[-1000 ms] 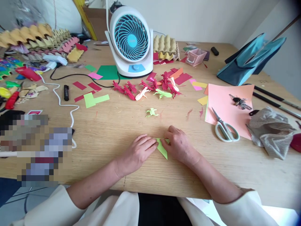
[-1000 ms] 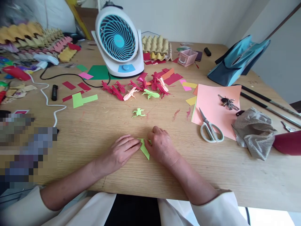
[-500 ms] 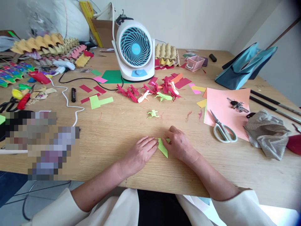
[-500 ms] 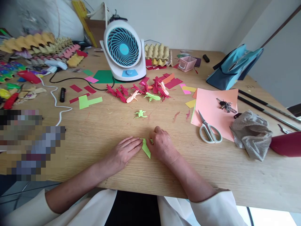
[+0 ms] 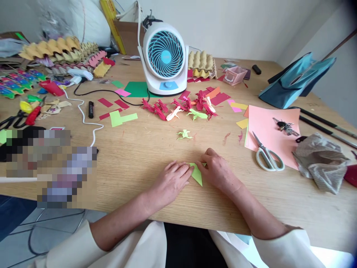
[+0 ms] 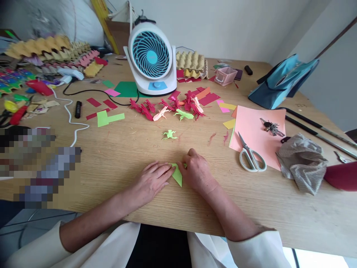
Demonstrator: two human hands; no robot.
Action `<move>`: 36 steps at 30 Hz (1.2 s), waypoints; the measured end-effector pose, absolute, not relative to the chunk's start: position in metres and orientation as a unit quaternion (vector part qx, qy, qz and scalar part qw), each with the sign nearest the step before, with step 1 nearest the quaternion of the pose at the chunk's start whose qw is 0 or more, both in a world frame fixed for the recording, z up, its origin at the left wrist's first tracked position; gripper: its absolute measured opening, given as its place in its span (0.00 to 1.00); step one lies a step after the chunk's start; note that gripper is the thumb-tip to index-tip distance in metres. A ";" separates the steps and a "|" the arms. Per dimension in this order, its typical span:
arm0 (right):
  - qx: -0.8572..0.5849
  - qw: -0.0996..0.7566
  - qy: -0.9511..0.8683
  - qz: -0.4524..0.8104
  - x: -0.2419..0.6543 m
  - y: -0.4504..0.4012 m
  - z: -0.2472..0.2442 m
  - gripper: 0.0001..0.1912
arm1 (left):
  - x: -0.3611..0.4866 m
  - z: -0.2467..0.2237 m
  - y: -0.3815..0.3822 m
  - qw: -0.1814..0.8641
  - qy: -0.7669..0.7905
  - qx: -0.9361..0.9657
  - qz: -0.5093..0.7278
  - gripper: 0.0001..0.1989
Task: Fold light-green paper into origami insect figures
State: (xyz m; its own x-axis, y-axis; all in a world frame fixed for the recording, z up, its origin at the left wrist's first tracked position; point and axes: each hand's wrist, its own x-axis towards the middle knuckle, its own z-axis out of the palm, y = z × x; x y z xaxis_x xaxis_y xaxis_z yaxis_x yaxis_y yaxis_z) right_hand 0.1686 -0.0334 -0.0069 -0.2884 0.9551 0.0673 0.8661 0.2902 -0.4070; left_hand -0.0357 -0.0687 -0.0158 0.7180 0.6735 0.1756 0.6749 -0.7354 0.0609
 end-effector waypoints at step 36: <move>-0.538 0.136 -0.782 0.283 0.194 -0.021 0.016 0.07 | -0.056 -0.013 -0.051 -0.037 -0.295 -0.952 -0.069 0.31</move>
